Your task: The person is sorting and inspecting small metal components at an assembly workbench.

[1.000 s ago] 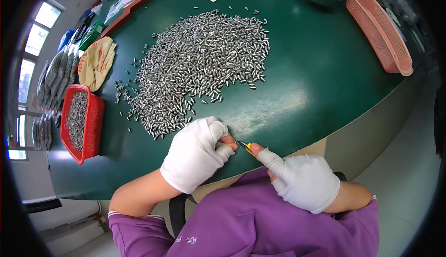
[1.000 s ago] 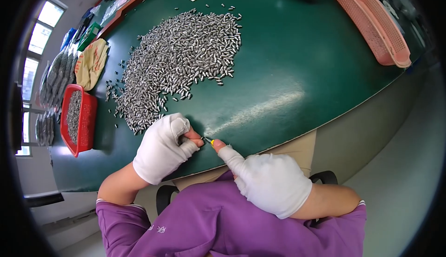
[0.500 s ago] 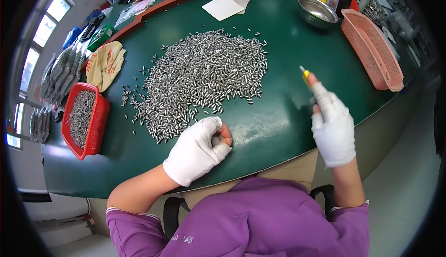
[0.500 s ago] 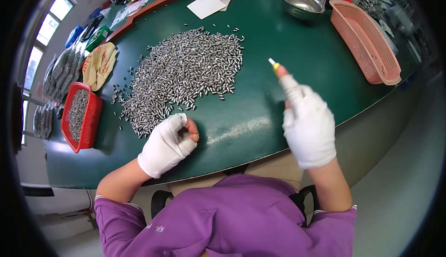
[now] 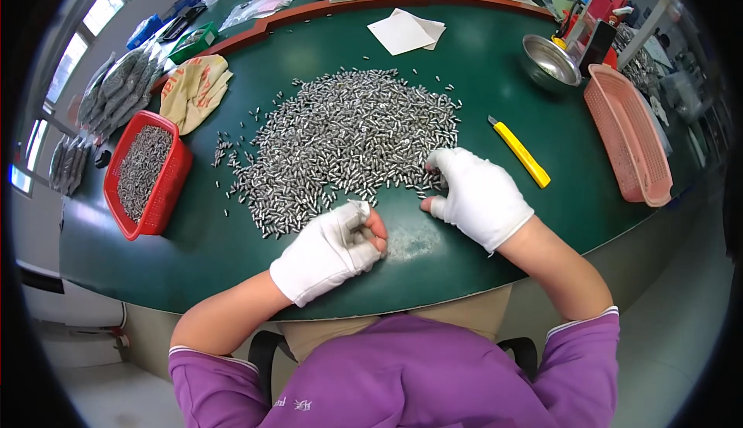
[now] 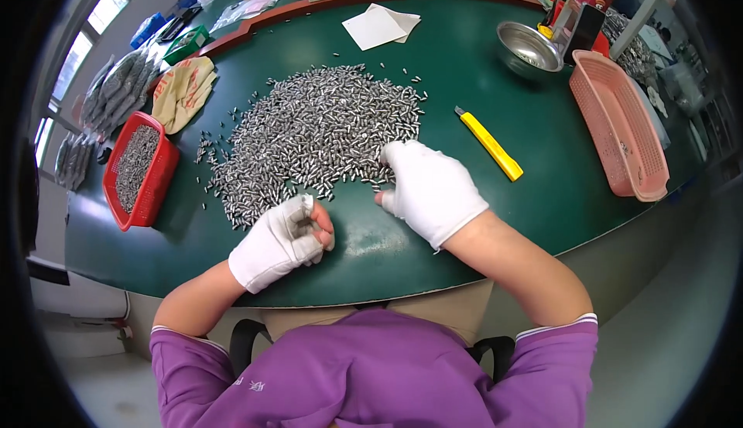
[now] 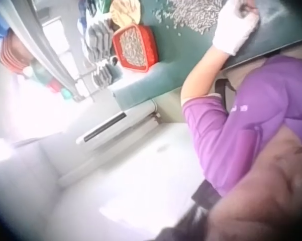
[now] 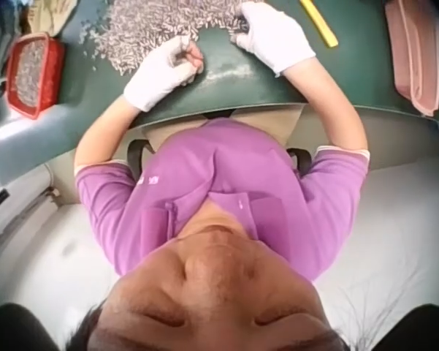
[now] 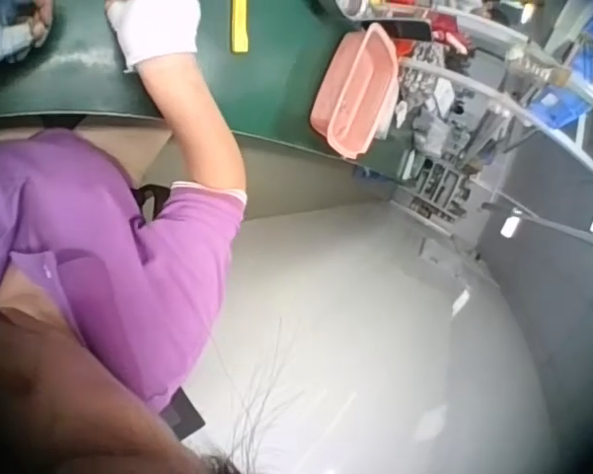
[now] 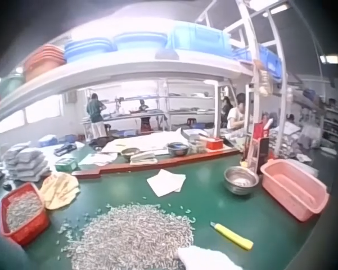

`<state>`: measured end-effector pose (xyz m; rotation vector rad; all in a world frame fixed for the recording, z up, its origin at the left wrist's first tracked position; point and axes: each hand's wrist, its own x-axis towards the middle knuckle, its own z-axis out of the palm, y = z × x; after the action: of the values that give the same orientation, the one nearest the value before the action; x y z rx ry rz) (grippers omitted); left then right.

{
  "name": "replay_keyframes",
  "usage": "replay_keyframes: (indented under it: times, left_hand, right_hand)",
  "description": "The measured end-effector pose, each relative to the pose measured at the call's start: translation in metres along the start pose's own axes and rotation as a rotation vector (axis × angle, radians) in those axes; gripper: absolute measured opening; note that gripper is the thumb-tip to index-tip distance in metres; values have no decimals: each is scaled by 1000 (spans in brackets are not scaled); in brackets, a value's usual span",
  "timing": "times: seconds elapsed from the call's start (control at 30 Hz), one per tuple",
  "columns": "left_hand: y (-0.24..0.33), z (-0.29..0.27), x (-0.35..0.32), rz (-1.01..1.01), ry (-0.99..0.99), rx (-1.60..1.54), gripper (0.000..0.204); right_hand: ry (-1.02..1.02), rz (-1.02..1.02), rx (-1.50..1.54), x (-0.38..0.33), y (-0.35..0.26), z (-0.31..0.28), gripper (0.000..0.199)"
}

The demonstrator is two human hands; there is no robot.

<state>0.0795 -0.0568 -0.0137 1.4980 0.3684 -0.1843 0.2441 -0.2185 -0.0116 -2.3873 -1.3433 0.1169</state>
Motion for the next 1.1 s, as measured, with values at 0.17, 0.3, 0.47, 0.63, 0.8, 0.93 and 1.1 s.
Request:
replay_keyframes:
  times: [0.17,0.3,0.47,0.63,0.8,0.93,1.1]
  left_hand:
    - [12,8,-5,-76,-232,221,8]
    - [6,1,4,-135,-324,136,12]
    - [3,-15,7,-120,-333,-101,10]
    - [-8,-35,5,-58,-256,-312,29]
    - [-16,-34,7,-37,-216,-515,31]
    - [-22,-29,5,-22,-195,-563,29]
    - [-17,-28,2,-27,-189,-529,26]
  right_hand:
    - [-35,-70,156,18,-15,18,30]
    - [-6,-177,177,31,-21,26,25]
    - [67,-284,196,43,-19,31,22]
    - [263,-331,236,47,-3,13,18]
    - [175,-306,197,43,-2,1,13]
    - [90,-314,132,39,-3,-7,12]
    - [33,-288,110,31,-1,-9,12]
